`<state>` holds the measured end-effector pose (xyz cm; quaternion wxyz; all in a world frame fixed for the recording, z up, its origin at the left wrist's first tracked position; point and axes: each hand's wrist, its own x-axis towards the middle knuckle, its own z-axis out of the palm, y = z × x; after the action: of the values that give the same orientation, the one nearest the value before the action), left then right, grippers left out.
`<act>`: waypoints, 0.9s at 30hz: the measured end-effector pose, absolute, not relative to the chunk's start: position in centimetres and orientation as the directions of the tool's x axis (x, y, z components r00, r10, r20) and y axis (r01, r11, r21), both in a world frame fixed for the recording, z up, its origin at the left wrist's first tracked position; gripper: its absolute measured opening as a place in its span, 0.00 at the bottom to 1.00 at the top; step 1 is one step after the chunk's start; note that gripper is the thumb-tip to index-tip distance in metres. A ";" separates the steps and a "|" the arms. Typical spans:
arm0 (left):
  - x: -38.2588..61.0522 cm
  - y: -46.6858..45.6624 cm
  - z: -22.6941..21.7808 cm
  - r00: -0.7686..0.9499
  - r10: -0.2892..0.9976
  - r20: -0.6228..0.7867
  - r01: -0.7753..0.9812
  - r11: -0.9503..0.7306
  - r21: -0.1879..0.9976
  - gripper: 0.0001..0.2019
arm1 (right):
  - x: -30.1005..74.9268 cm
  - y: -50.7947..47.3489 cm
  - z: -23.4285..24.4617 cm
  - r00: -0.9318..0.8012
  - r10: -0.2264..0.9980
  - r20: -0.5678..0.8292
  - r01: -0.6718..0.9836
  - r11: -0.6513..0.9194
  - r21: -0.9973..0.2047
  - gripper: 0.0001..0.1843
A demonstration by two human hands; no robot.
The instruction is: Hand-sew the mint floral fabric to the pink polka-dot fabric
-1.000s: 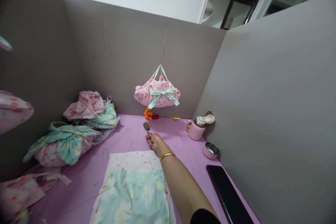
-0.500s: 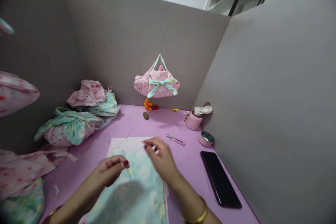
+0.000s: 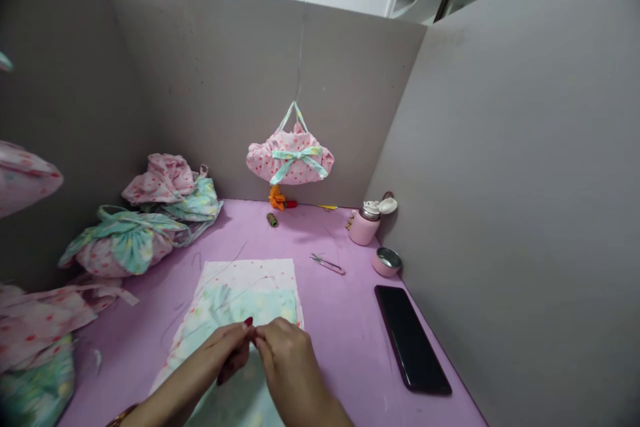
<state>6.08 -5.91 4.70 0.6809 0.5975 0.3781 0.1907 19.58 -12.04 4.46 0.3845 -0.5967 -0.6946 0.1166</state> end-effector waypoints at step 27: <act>5.6 -5.1 3.3 0.726 0.599 -0.337 0.194 0.292 0.937 0.12 | 21.4 -11.5 2.8 0.161 0.867 -0.471 -0.907 -0.057 -0.416 0.19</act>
<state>5.56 -5.09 3.25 0.7268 0.5786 0.3429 0.1392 21.42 -11.52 2.85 0.6859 -0.3319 0.0301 0.6469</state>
